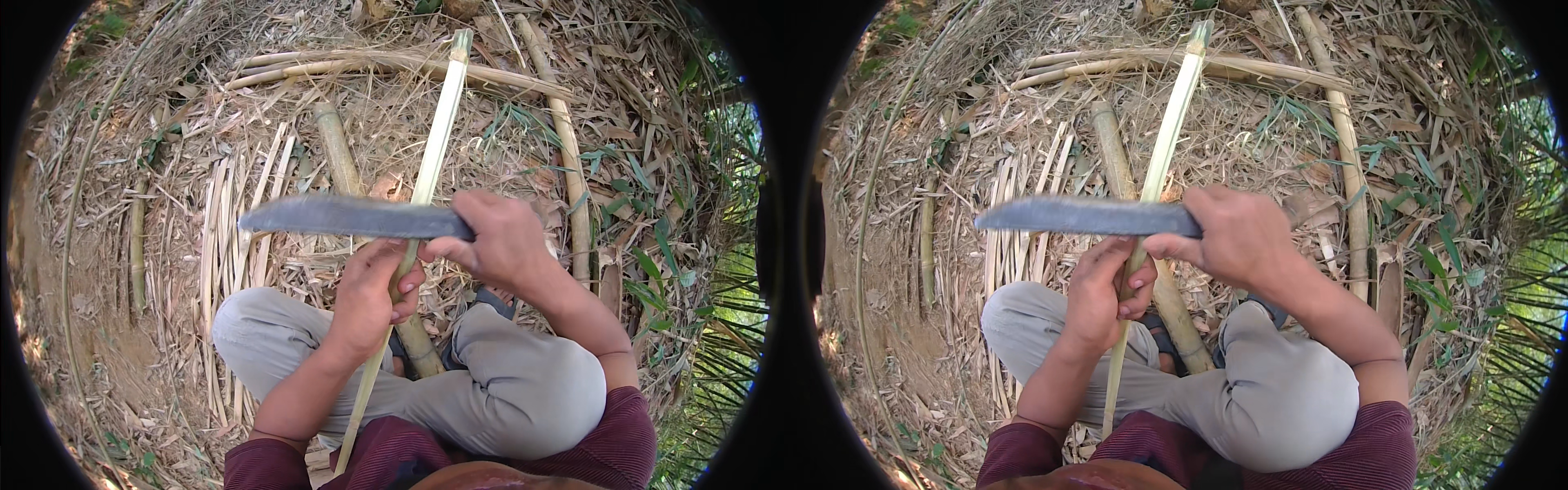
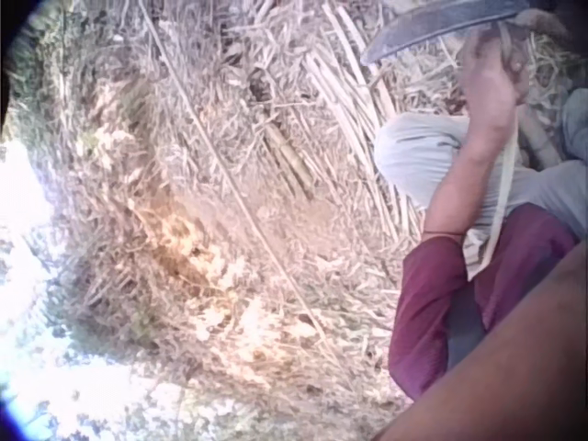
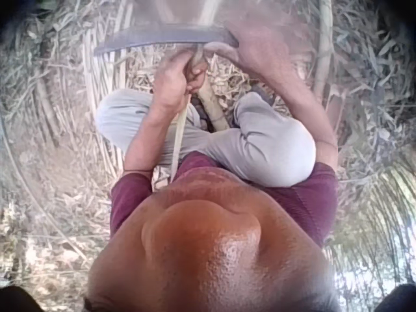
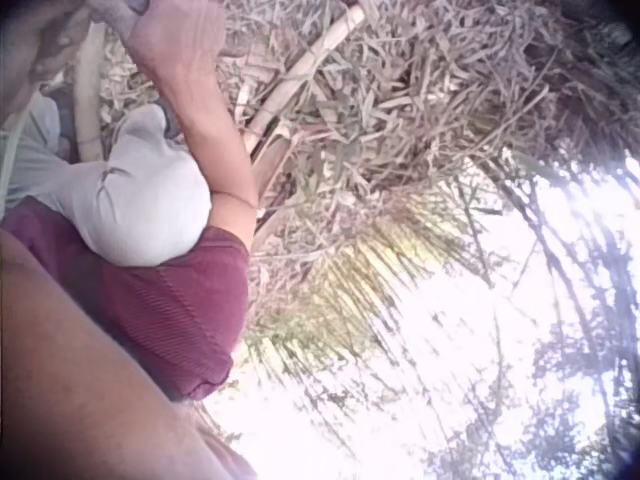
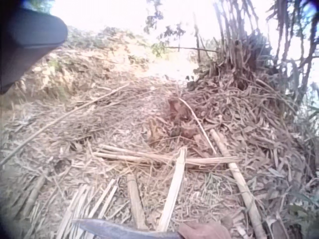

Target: The person scrapes a strip of bamboo with a knife and then splits a bamboo pole using a knife while sitting on the ground.

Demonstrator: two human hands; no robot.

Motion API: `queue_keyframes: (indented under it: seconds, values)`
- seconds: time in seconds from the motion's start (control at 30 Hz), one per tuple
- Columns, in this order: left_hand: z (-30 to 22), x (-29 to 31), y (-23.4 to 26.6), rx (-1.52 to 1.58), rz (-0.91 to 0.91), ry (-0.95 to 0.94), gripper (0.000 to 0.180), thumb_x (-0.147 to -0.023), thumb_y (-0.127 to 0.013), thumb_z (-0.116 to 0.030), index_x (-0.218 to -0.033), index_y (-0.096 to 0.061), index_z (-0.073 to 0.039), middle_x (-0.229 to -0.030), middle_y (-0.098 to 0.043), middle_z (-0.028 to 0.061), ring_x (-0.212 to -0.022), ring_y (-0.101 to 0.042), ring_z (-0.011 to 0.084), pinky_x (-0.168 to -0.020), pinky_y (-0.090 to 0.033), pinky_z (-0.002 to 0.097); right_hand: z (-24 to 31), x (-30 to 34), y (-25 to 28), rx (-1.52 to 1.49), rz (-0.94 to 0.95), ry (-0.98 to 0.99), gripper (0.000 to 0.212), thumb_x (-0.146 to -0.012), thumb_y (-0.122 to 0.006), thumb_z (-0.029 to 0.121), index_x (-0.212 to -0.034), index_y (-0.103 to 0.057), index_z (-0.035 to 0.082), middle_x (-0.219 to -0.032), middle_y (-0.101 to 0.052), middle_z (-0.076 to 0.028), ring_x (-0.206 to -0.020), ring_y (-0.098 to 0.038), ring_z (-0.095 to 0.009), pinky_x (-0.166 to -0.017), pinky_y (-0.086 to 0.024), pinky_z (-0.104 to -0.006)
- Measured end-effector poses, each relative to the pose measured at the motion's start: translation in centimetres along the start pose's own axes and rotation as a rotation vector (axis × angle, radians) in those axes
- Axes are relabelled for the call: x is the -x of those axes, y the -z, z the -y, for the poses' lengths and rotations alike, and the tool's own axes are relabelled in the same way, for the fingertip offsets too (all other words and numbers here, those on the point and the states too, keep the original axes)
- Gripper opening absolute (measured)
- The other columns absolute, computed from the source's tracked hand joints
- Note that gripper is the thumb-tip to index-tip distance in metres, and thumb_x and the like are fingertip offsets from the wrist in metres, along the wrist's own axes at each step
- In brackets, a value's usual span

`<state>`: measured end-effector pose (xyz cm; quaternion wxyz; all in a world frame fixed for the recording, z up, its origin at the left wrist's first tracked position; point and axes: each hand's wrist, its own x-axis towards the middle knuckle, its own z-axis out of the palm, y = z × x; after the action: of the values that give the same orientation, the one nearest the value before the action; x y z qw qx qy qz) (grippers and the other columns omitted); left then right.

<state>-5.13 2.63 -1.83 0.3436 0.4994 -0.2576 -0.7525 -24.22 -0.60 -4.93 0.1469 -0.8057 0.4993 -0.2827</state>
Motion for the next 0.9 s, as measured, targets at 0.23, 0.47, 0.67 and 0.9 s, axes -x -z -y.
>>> queue_keyframes:
  seconds: [0.23, 0.47, 0.67, 0.9]
  values:
    - [2.9, 0.0, 0.8, -0.515, -0.174, -0.362, 0.017, -0.100, -0.048, -0.016, -0.099, -0.058, -0.002, -0.065, -0.048, 0.0005, -0.046, -0.039, 0.0072, -0.042, -0.027, 0.0251, 0.9, 0.6, -1.9, -0.030, 0.095, 0.065, 0.068, -0.079, -0.062, 0.071, -0.073, -0.057, 0.004, -0.065, -0.061, -0.013, -0.059, -0.065, -0.032, -0.048, -0.051, -0.0414]
    - [4.7, -0.4, 1.3, -0.909, -0.232, -0.606, 0.015, -0.094, -0.052, -0.008, -0.097, -0.062, 0.002, -0.072, -0.056, 0.0062, -0.062, -0.052, 0.0158, -0.056, -0.039, 0.0317, -0.3, 0.6, -3.0, 0.000, -0.011, 0.149, 0.074, -0.072, -0.062, 0.078, -0.067, -0.051, 0.004, -0.064, -0.056, -0.010, -0.056, -0.062, -0.030, -0.048, -0.050, -0.0401]
    - [4.1, -0.4, 0.3, -0.688, -0.235, -0.414, 0.016, -0.096, -0.050, -0.007, -0.087, -0.062, 0.001, -0.063, -0.052, -0.0005, -0.052, -0.045, 0.0048, -0.047, -0.035, 0.0244, -1.9, 0.6, -3.5, 0.069, -0.088, 0.178, 0.075, -0.069, -0.061, 0.080, -0.067, -0.050, 0.006, -0.063, -0.053, -0.009, -0.054, -0.061, -0.029, -0.047, -0.049, -0.0397]
    - [3.9, -1.1, 0.0, -0.625, -0.194, -0.456, 0.025, -0.103, -0.050, -0.015, -0.088, -0.061, 0.001, -0.066, -0.054, -0.0023, -0.053, -0.044, 0.0022, -0.047, -0.033, 0.0226, -3.1, 0.6, -3.9, 0.107, -0.133, 0.171, 0.075, -0.068, -0.059, 0.082, -0.068, -0.052, 0.007, -0.062, -0.052, -0.008, -0.053, -0.059, -0.028, -0.046, -0.047, -0.0388]
